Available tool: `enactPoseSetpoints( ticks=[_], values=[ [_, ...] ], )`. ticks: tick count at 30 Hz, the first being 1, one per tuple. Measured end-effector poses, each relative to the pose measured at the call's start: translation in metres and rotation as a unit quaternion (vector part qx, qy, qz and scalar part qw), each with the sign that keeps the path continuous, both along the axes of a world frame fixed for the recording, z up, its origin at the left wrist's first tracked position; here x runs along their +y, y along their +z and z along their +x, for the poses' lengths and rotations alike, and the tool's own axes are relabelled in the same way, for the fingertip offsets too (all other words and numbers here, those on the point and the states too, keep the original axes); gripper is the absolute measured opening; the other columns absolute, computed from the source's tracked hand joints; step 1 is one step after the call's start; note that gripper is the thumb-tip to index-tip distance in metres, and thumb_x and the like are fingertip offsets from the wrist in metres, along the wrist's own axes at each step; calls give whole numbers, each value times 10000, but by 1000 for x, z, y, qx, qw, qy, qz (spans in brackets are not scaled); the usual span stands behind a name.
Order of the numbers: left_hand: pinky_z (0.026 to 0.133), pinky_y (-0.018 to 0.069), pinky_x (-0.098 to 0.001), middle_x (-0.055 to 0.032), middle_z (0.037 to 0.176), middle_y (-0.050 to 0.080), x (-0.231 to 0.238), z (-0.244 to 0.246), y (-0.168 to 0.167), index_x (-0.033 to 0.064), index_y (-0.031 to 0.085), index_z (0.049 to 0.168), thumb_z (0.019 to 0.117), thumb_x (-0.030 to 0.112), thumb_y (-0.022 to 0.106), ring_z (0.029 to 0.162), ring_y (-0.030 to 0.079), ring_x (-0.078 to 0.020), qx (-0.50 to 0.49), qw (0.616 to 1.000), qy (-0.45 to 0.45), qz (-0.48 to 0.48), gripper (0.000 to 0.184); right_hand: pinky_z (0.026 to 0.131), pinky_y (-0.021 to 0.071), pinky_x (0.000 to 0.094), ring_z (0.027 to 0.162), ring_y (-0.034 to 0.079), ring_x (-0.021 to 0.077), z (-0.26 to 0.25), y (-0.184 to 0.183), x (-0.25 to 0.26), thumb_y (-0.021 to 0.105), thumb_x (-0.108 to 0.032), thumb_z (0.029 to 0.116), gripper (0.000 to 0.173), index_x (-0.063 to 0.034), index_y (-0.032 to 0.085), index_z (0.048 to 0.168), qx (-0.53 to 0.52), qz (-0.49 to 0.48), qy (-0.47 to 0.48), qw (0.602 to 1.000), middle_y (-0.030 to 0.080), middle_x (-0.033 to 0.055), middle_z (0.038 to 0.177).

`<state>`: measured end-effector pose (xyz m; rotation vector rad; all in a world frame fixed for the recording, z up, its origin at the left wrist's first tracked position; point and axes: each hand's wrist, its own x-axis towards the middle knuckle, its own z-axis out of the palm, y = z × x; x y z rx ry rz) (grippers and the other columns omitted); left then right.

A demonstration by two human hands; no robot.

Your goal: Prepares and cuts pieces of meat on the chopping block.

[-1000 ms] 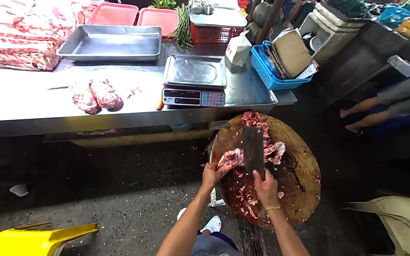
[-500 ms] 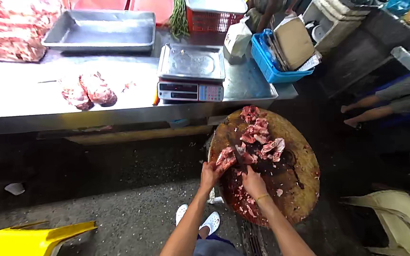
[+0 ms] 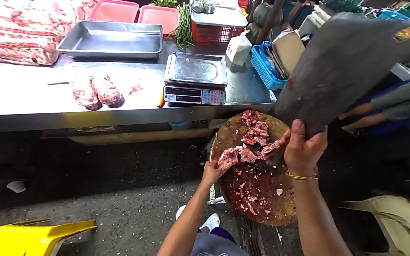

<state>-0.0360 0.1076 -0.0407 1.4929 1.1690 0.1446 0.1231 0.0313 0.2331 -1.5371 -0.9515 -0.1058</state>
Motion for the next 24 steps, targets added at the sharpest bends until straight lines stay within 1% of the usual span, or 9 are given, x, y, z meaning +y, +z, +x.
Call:
enactPoseSetpoints(
  ticks=[2,4,5,7,9,14,16,19,24],
  values=[
    [1041,505,-468,-234,1329,579,-1,0,-1,56,664,1307,905,233,762,1207,599,-329,8,1000,-3,-5,449,517,593,281,530,605,62,-6,-14,3,495,-201,1060,260,30,491,1179,-6,1,-4,1000,587,-40,708],
    [1027,517,-461,-225,1327,583,-1,0,-5,64,666,1308,902,239,764,1200,605,-319,6,1000,1,-5,453,589,601,389,580,638,178,-11,-67,-11,525,-217,1037,367,117,563,1184,-2,-160,-34,986,631,92,727],
    [1023,520,-461,-225,1324,586,-1,-1,-5,63,667,1306,900,239,765,1195,609,-317,3,1000,4,-4,453,704,604,474,690,690,276,-12,-100,-21,533,-244,1049,422,122,583,1253,7,-297,-40,954,684,183,815],
    [1044,502,-464,-228,1324,583,0,-1,-4,59,666,1306,901,246,765,1208,598,-320,2,1000,4,-5,457,950,535,591,1042,701,405,-5,-161,-28,490,-321,1077,487,-16,518,1456,53,-566,-5,822,710,251,1110],
    [1048,493,-478,-230,1301,598,-1,-1,-3,60,680,1277,893,293,781,1206,597,-329,7,1000,2,1,461,993,501,611,1155,665,409,4,-194,-36,488,-346,1075,468,-90,525,1465,81,-650,9,756,695,228,1209],
    [1048,493,-471,-221,1306,598,-6,-6,-13,67,675,1286,871,279,790,1213,589,-327,-17,999,36,18,480,851,550,607,910,712,378,7,-158,-48,548,-306,1061,386,-39,643,1324,95,-498,-17,862,722,222,1017],
    [994,525,-493,-214,1267,619,-15,-14,-14,76,624,1342,880,296,774,1147,627,-324,-35,998,43,-5,534,664,584,524,664,668,291,2,-112,-45,544,-301,1060,408,28,628,1287,73,-383,-13,921,677,176,820],
    [947,567,-490,-186,1170,702,-27,-22,-10,47,629,1322,931,257,730,1041,703,-287,-51,996,69,-24,454,535,590,357,545,617,135,-12,-18,-23,523,-234,1053,368,96,555,1213,27,-144,-6,989,620,52,726],
    [973,554,-464,-183,1181,687,-26,-16,-11,21,694,1196,897,202,767,1068,684,-271,-48,990,129,-38,357,501,602,409,521,619,204,-25,98,28,399,-177,1097,164,-57,390,1208,-34,245,74,966,589,33,715]
  ],
)
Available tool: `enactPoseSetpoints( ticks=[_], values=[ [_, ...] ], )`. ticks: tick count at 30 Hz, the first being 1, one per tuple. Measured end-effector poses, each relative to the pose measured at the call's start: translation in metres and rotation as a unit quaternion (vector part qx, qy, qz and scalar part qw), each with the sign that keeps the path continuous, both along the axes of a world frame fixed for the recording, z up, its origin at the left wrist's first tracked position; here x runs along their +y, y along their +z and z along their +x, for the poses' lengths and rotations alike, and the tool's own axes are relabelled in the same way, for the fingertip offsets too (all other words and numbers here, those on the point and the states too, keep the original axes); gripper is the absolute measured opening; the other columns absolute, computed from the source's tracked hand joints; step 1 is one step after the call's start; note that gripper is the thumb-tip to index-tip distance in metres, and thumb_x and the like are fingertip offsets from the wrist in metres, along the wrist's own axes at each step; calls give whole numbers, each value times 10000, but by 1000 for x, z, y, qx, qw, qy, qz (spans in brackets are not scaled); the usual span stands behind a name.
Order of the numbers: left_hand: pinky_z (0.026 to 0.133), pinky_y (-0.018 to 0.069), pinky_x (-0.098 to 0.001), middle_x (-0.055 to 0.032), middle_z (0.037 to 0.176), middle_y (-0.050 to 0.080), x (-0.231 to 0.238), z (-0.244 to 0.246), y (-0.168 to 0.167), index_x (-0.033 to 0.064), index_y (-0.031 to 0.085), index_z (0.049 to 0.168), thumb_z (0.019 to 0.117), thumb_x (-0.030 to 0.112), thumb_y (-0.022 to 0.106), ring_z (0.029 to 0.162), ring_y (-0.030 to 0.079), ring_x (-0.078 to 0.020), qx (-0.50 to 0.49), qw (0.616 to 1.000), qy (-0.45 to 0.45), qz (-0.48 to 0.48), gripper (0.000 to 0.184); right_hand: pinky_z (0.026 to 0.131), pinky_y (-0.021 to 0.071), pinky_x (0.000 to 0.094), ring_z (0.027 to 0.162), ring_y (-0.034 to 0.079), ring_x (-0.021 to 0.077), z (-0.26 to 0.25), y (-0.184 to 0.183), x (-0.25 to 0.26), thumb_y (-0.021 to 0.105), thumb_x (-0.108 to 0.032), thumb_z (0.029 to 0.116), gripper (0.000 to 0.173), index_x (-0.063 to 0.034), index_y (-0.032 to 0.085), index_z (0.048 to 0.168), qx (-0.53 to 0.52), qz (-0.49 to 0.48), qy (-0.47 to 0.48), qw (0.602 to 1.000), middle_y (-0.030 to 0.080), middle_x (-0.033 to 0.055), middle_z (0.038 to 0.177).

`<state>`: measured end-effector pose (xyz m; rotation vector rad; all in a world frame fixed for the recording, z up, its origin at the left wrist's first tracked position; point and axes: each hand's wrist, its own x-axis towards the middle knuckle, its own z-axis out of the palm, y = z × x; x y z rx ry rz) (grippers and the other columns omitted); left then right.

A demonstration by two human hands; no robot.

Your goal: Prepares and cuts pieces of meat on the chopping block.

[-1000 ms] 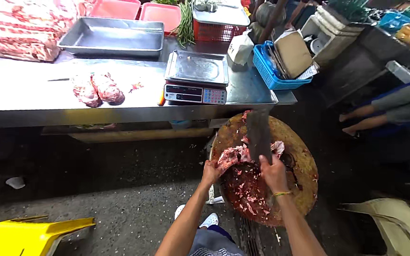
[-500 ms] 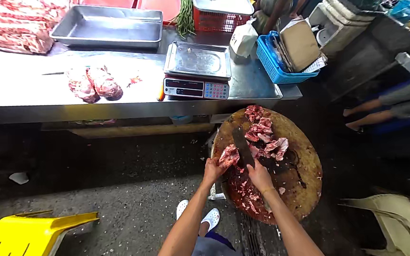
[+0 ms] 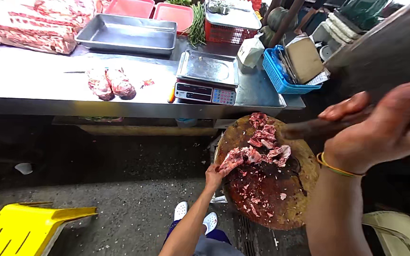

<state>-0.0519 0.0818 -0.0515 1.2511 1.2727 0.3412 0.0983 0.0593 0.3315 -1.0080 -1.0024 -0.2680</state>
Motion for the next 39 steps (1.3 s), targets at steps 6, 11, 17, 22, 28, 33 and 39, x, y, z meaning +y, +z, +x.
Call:
enactPoseSetpoints(
  ticks=[6,11,17,22,28,33,39],
  values=[
    [946,556,-471,-192,1185,672,0,1,-4,31,673,1225,902,177,762,1049,677,-285,-13,999,12,-42,366,783,588,550,788,718,359,-32,-241,-54,519,-275,1064,422,82,611,1271,15,-605,-86,792,707,229,859],
    [967,532,-520,-215,1152,677,-3,7,7,8,677,1171,902,196,762,1076,664,-334,36,999,-5,-33,339,885,538,601,992,709,403,-21,-292,-74,521,-334,1062,383,-70,634,1315,21,-795,-47,604,728,216,1014],
    [917,557,-520,-200,1117,692,7,12,5,24,684,1148,856,176,793,1014,688,-322,39,998,-5,-44,346,682,594,505,689,687,278,-8,-178,-44,537,-285,1051,415,84,632,1216,1,-531,-78,844,686,175,826],
    [929,558,-516,-201,1133,690,7,14,4,20,683,1151,850,188,801,1038,685,-324,47,998,-6,-34,364,503,610,386,518,622,182,2,-4,16,394,-153,1092,160,-34,395,1200,11,-26,-7,1000,593,28,717],
    [974,530,-529,-216,1164,674,6,10,9,22,680,1167,851,207,814,1095,659,-346,49,998,-1,-41,390,801,593,518,785,714,330,-33,-208,-50,470,-246,1076,405,107,624,1203,34,-536,-85,839,700,220,847],
    [1033,493,-558,-257,1220,653,4,7,20,-8,673,1197,880,251,795,1180,624,-387,52,998,-30,-32,427,943,527,616,1027,695,407,-10,-278,-91,576,-299,1044,409,-21,629,1338,114,-776,-17,620,705,256,1121],
    [966,537,-538,-225,1167,675,8,11,4,9,674,1168,845,186,805,1090,665,-353,44,998,-26,-29,391,603,590,443,593,640,213,9,-131,-47,496,-289,1063,429,98,593,1219,16,-490,-81,868,641,117,749]
  ],
)
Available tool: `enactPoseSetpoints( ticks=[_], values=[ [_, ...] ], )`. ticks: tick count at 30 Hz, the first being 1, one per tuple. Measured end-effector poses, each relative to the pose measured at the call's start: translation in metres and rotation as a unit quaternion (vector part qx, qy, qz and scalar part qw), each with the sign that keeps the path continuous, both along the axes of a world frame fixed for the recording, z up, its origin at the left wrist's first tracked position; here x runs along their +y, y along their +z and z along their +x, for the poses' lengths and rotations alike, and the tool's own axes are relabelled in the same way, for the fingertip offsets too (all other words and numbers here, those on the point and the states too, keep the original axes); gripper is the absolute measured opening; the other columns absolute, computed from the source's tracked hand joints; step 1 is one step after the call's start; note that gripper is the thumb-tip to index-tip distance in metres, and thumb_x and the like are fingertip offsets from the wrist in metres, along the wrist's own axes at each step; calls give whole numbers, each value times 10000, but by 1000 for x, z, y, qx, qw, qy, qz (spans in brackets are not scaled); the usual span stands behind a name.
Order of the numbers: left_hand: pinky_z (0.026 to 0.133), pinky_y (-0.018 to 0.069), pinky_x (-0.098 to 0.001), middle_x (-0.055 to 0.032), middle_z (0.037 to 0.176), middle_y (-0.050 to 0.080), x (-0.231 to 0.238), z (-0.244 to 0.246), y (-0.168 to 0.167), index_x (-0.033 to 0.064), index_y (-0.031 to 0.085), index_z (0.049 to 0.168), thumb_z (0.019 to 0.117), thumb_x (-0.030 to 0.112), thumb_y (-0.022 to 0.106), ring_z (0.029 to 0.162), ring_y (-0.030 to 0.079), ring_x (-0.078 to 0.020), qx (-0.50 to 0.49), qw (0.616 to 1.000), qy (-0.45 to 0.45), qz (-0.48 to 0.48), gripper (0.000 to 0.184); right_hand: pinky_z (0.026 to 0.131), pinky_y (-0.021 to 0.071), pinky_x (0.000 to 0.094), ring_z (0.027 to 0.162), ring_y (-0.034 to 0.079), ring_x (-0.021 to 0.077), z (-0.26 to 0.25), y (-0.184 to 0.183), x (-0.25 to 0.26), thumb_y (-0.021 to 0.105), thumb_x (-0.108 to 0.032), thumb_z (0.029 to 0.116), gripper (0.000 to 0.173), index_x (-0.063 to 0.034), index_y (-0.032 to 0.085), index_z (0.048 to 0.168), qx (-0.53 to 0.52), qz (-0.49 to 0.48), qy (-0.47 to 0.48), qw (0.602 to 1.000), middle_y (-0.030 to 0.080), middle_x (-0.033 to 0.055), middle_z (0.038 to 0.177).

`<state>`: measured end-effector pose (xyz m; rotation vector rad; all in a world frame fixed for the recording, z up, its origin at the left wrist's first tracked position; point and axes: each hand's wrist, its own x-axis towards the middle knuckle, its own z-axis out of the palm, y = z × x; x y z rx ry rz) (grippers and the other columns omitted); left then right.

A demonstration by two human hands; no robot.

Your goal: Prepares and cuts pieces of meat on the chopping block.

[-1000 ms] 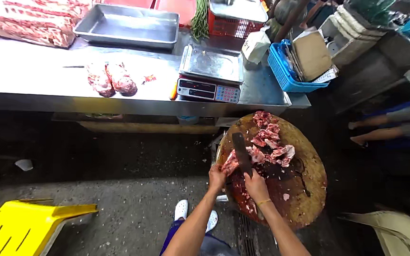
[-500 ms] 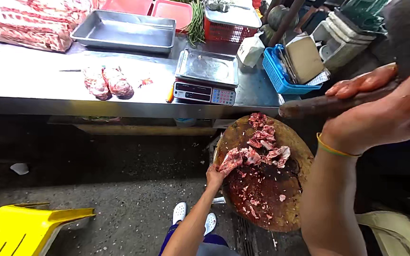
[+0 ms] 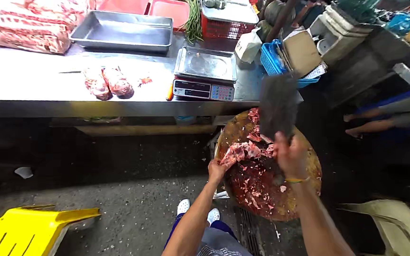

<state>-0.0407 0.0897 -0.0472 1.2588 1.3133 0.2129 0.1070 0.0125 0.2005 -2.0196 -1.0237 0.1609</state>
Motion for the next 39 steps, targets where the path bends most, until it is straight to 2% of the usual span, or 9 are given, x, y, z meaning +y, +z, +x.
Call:
enactPoseSetpoints(
  ticks=[5,9,12,17,24,28,31,35,39],
  values=[
    [949,548,-525,-215,1148,686,3,-1,0,19,673,1186,847,176,802,1059,678,-338,1,1000,-6,-18,395,487,592,315,512,596,94,-18,61,45,470,-233,1083,230,-33,470,1198,3,284,26,959,571,-46,707],
    [905,559,-520,-208,1096,690,4,-2,-2,15,663,1176,843,153,803,1001,685,-328,-11,1000,-2,-24,387,885,559,578,925,717,385,-30,-110,0,481,-320,1078,469,49,578,1351,46,-238,-15,970,715,251,994],
    [952,544,-545,-234,1148,690,13,0,4,-1,653,1232,875,189,792,1061,683,-359,-15,1000,-14,0,427,973,511,606,1108,675,404,-16,-164,-13,521,-325,1064,435,-35,584,1383,115,-375,-10,920,694,247,1173],
    [886,583,-474,-201,1116,693,-1,-18,-14,-4,636,1240,908,160,754,963,701,-287,-104,994,22,-32,388,838,562,586,876,712,370,-12,-102,-5,526,-321,1066,445,-22,599,1386,72,-249,-8,966,716,230,1019],
    [844,609,-439,-215,1079,687,-11,-20,-27,-50,626,1193,907,135,764,896,713,-276,-131,986,88,-61,368,491,598,349,523,605,120,-17,76,60,499,-269,1073,331,-37,453,1305,7,261,18,965,581,-14,742],
    [829,600,-444,-205,1045,679,-13,-19,-25,-43,588,1236,886,120,777,878,700,-272,-117,986,99,-58,429,787,593,520,797,710,341,-33,-52,22,492,-275,1072,466,110,540,1328,-16,-84,-49,995,695,230,904],
    [846,577,-479,-202,1023,681,-13,-22,-17,-33,552,1274,896,133,766,901,688,-291,-93,991,85,-45,466,966,518,613,1094,684,419,-29,-158,-18,499,-319,1068,471,-39,531,1445,72,-362,-35,929,700,253,1159],
    [897,576,-488,-229,1113,665,-13,-17,-16,-44,598,1227,923,107,728,990,684,-314,-102,993,61,-27,364,978,502,629,1101,676,424,-10,-120,-16,541,-291,1057,456,-40,559,1438,73,-296,-35,952,688,263,1202],
    [952,553,-465,-184,1098,697,-3,-11,-9,-2,667,1174,924,113,697,1031,684,-280,-51,997,4,58,276,612,593,457,607,649,233,-6,-2,23,524,-267,1053,425,71,546,1309,3,5,-28,1000,647,140,792]
  ],
)
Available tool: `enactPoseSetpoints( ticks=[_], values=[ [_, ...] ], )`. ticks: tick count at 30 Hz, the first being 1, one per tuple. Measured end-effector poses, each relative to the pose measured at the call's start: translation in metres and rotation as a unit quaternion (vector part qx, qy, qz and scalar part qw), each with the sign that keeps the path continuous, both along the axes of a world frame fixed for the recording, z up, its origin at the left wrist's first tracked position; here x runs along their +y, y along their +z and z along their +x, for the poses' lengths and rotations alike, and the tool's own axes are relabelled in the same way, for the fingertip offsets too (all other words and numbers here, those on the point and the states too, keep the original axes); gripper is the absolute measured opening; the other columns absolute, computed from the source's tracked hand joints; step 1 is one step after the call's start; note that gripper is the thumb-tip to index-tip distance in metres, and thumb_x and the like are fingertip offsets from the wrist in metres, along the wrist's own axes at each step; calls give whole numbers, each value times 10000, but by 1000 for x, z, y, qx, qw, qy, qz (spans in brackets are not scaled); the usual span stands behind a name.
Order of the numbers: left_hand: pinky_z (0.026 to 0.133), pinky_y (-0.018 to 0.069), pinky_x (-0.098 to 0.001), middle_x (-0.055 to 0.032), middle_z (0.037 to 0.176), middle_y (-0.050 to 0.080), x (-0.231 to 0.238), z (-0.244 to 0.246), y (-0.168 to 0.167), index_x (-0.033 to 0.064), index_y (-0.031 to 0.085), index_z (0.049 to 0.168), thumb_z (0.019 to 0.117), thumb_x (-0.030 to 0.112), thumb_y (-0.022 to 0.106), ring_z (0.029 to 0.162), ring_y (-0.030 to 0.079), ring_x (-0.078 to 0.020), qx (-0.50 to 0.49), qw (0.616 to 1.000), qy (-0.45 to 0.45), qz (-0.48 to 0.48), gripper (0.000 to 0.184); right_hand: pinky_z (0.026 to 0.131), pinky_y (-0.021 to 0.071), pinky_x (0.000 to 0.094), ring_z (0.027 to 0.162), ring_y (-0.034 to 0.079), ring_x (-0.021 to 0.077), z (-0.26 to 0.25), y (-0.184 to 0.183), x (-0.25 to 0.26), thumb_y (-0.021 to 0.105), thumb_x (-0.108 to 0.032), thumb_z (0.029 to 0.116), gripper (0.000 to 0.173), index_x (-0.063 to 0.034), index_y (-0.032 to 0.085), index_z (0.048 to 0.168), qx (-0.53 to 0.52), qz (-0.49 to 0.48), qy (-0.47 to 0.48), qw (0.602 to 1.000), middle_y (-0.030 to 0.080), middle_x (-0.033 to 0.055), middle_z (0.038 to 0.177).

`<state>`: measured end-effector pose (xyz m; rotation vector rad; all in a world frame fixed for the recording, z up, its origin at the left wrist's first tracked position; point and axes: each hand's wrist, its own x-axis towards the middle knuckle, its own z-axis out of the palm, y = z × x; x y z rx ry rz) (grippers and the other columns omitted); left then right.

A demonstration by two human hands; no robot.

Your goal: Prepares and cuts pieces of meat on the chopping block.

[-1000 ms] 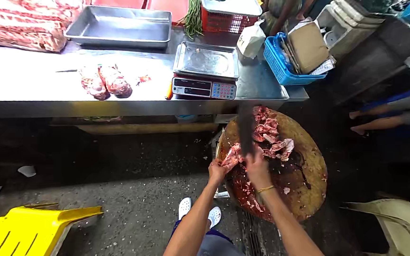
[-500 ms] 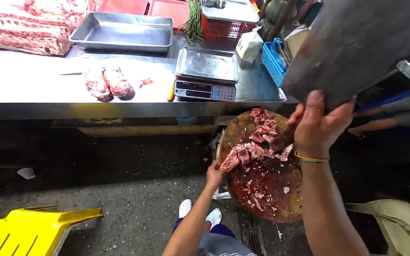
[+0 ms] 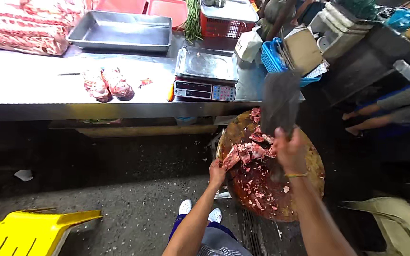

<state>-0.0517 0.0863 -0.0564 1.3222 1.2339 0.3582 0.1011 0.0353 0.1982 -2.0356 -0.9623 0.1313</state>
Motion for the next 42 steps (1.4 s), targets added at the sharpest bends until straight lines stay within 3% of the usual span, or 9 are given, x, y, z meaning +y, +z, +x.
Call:
enactPoseSetpoints(
  ticks=[5,9,11,15,22,27,30,34,42],
  values=[
    [1053,491,-491,-258,1388,544,-2,2,5,46,710,1191,923,163,714,1240,574,-385,61,996,-4,65,293,478,602,357,518,607,141,-24,114,47,493,-190,1076,269,-41,387,1274,-34,390,78,917,580,-9,757],
    [1053,428,-613,-243,1536,427,-3,2,1,141,735,1194,912,253,723,1320,481,-467,104,992,-11,73,304,681,606,471,672,688,280,-49,-50,0,533,-207,1040,402,132,572,1252,-66,9,10,998,676,180,781],
    [1047,414,-636,-234,1538,432,-5,-1,2,150,724,1234,918,289,731,1323,475,-474,102,993,-12,65,345,904,557,577,975,718,393,-51,-127,-27,498,-311,1071,478,-3,523,1436,10,-292,16,956,720,243,1042],
    [1069,432,-621,-218,1463,519,-13,3,-3,105,685,1289,932,284,721,1327,510,-419,70,996,-22,53,402,964,517,612,1089,684,429,-24,-150,-53,517,-321,1064,483,-55,518,1468,66,-392,23,917,705,256,1147],
    [1102,466,-444,-214,1303,623,-4,9,1,9,680,1232,916,136,708,1257,585,-319,38,996,-22,76,342,562,592,400,568,633,175,-10,8,-12,532,-240,1041,409,97,534,1273,-13,59,18,998,632,83,747],
    [1085,479,-418,-216,1310,618,-2,9,6,-8,679,1219,908,114,699,1235,602,-302,38,996,-27,76,335,498,605,416,507,611,201,-20,132,35,391,-187,1105,140,-71,387,1184,-26,452,107,885,567,27,697],
    [1087,478,-419,-217,1307,616,-2,8,2,-5,685,1203,903,120,707,1240,594,-306,31,997,-18,72,326,513,586,374,507,607,166,-41,16,4,458,-193,1061,239,37,519,1034,-42,240,68,967,577,41,619],
    [1057,497,-442,-209,1229,663,0,4,-6,-8,703,1183,916,128,705,1181,629,-304,-8,995,-3,95,299,925,536,603,1009,703,417,-30,-151,-60,523,-335,1060,471,-11,563,1400,60,-314,40,947,715,251,1062],
    [1055,498,-441,-197,1238,654,4,8,-2,21,700,1201,890,97,692,1189,623,-297,36,995,-25,84,320,564,595,422,579,641,199,5,-10,-31,544,-265,1047,440,82,544,1316,-1,3,28,1000,650,116,776]
  ],
)
